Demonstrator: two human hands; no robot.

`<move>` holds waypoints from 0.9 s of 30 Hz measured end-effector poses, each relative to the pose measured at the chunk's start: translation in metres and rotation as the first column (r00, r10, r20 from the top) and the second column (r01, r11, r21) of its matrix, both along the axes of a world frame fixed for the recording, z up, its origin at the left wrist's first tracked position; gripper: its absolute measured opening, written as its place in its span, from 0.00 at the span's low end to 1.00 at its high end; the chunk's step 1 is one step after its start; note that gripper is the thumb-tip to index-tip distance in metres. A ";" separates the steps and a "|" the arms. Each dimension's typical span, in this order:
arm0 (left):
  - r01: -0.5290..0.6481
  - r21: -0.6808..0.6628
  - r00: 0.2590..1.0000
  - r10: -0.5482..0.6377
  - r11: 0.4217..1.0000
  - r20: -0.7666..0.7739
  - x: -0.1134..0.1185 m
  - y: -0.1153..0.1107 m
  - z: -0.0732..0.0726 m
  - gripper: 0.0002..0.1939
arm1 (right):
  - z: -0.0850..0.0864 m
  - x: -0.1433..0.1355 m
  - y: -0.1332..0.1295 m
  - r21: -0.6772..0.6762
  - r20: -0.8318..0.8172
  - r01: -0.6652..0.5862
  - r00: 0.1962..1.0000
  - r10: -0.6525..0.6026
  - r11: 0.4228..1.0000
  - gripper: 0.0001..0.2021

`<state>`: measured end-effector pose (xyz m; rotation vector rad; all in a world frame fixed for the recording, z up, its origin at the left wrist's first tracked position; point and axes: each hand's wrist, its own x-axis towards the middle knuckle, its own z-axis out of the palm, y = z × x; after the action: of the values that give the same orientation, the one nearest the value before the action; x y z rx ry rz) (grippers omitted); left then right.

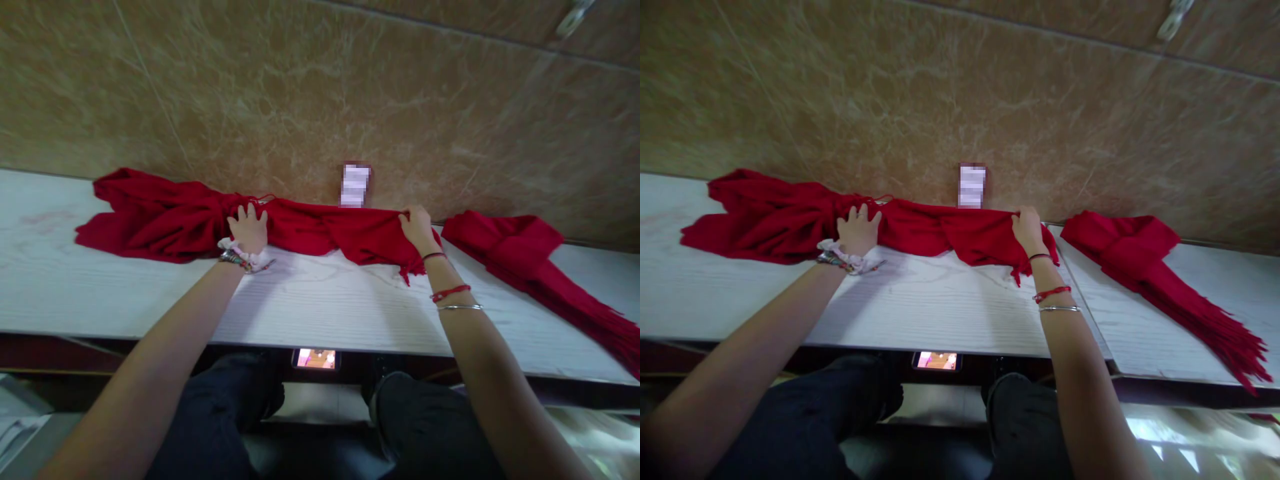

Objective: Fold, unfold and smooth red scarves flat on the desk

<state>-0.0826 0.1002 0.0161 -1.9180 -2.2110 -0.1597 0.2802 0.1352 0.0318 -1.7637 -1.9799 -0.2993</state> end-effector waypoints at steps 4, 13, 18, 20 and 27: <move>0.190 0.036 0.982 -0.190 0.981 -0.010 0.032 -0.008 0.028 0.28 | 0.026 0.005 -0.009 0.255 -0.300 -0.029 0.948 0.108 0.966 0.11; 0.608 0.091 0.786 -0.614 0.789 0.074 0.069 0.017 0.021 0.34 | 0.076 0.023 -0.079 -0.228 -0.094 -0.417 0.909 0.406 0.880 0.11; 0.745 -0.130 0.665 -0.742 0.654 0.080 0.077 0.029 0.010 0.23 | 0.062 0.045 -0.091 -0.645 0.019 -0.311 0.907 0.421 0.698 0.17; 0.785 -0.191 0.611 -0.788 0.590 0.075 0.078 0.032 0.013 0.18 | 0.053 0.049 -0.091 -0.702 0.017 -0.301 0.899 0.438 0.646 0.18; 0.788 -0.149 0.613 -0.784 0.597 0.098 0.069 0.029 0.035 0.12 | 0.027 0.030 -0.084 -0.636 0.099 -0.321 0.868 0.486 0.702 0.21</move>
<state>-0.0136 0.1293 0.0506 -2.8838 -1.2229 -0.1100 0.3100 0.0511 0.0592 -1.5918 -2.8282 0.3148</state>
